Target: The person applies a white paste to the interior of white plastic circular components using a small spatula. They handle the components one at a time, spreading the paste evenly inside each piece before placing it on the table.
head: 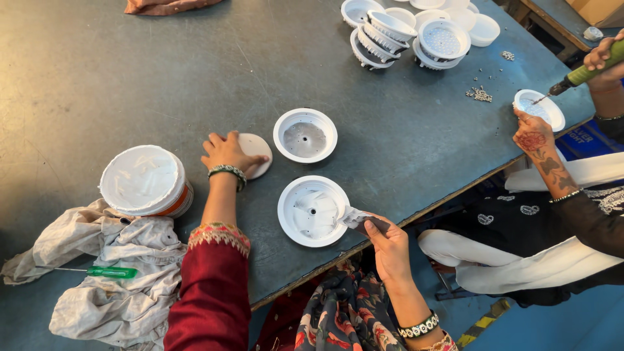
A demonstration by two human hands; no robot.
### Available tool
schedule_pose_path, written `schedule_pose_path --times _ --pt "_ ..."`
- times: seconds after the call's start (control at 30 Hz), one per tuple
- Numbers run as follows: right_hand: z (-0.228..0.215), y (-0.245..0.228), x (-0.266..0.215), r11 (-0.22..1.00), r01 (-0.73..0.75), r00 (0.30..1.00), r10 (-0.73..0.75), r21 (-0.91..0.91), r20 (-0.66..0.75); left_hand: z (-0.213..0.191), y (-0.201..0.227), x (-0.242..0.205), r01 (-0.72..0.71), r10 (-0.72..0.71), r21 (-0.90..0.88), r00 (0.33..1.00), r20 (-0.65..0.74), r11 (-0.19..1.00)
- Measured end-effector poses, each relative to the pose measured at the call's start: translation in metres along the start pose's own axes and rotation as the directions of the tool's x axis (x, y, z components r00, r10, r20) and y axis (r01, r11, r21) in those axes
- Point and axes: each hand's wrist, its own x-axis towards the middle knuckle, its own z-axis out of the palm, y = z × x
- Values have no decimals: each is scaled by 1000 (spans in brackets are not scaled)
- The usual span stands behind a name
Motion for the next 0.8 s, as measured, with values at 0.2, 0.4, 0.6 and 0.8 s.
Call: schedule_pose_path --times 0.2,0.4,0.6,0.8 --pt "-10 1 -6 999 10 1000 -10 52 -2 18 5 -36 -160 161 -67 987 5 985" --pt "-15 3 -6 999 16 1000 -16 41 -3 10 -4 -46 -179 174 -205 984 -45 962" --pt "-15 13 -9 997 -30 999 32 77 -18 4 -16 -54 -47 56 -231 998 35 972" --pt "-8 10 -3 986 -61 998 63 157 -13 16 -51 -51 -77 46 -418 995 -84 905"
